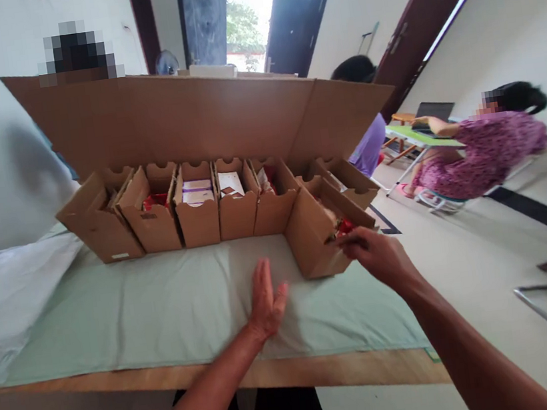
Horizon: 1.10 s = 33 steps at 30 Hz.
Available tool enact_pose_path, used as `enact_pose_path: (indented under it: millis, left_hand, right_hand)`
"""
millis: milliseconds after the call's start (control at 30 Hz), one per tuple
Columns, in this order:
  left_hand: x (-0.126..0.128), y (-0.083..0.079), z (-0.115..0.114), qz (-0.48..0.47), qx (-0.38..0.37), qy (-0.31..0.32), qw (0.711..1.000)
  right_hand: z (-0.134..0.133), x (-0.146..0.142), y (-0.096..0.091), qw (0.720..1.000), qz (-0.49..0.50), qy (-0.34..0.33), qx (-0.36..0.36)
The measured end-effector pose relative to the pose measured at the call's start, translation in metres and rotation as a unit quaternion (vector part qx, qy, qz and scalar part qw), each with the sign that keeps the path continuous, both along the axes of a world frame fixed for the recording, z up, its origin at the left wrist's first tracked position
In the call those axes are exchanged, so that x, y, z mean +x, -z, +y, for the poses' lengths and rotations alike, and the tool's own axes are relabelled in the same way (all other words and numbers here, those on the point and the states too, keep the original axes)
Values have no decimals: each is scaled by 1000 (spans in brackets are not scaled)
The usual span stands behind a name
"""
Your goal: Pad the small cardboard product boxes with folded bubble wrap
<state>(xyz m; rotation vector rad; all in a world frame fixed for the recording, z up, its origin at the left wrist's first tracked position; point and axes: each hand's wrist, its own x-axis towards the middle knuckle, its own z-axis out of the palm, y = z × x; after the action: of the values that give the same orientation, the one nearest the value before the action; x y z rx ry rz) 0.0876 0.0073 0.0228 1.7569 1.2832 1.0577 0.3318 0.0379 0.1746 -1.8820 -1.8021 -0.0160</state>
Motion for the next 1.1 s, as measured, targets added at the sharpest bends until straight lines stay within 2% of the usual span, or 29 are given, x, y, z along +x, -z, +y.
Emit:
enact_pose_path:
  millis: [100, 200, 300, 400, 467, 533, 700, 800, 867, 967, 1100]
  left_hand:
    - [-11, -7, -5, -95, -13, -51, 994]
    - [-23, -22, -5, -151, -30, -47, 987]
    - [-34, -37, -7, -199, -32, -14, 979]
    - [-44, -43, -18, -262, -42, 32, 964]
    - [-53, -43, -32, -301, -44, 50, 951]
    - [-63, -40, -50, -328, -25, 24, 944]
    - [-100, -35, -89, -301, 69, -143, 940]
    - [-128, -33, -104, -244, 91, -212, 942]
    - [-145, -31, -113, -205, 85, -219, 950]
    - [-164, -22, -119, -160, 52, -187, 968]
    - [-170, -8, -117, -106, 14, -145, 984]
  right_hand:
    - [-82, 9, 7, 999, 26, -43, -16]
    - [-151, 19, 13, 996, 46, -78, 18]
    - [-198, 25, 15, 994, 47, -98, 28]
    - [-219, 23, 17, 994, 61, -93, -10]
    - [-219, 17, 17, 992, 73, -93, -42]
    - [-208, 9, 16, 989, 83, -107, -59]
    - [-156, -24, 15, 973, 121, -196, -27]
    - [-128, -50, 22, 966, 167, -196, -18]
    - [-120, -61, 31, 961, 215, -169, -25]
    - [-121, -60, 48, 942, 294, -155, -50]
    - [-132, -52, 73, 918, 341, -166, -117]
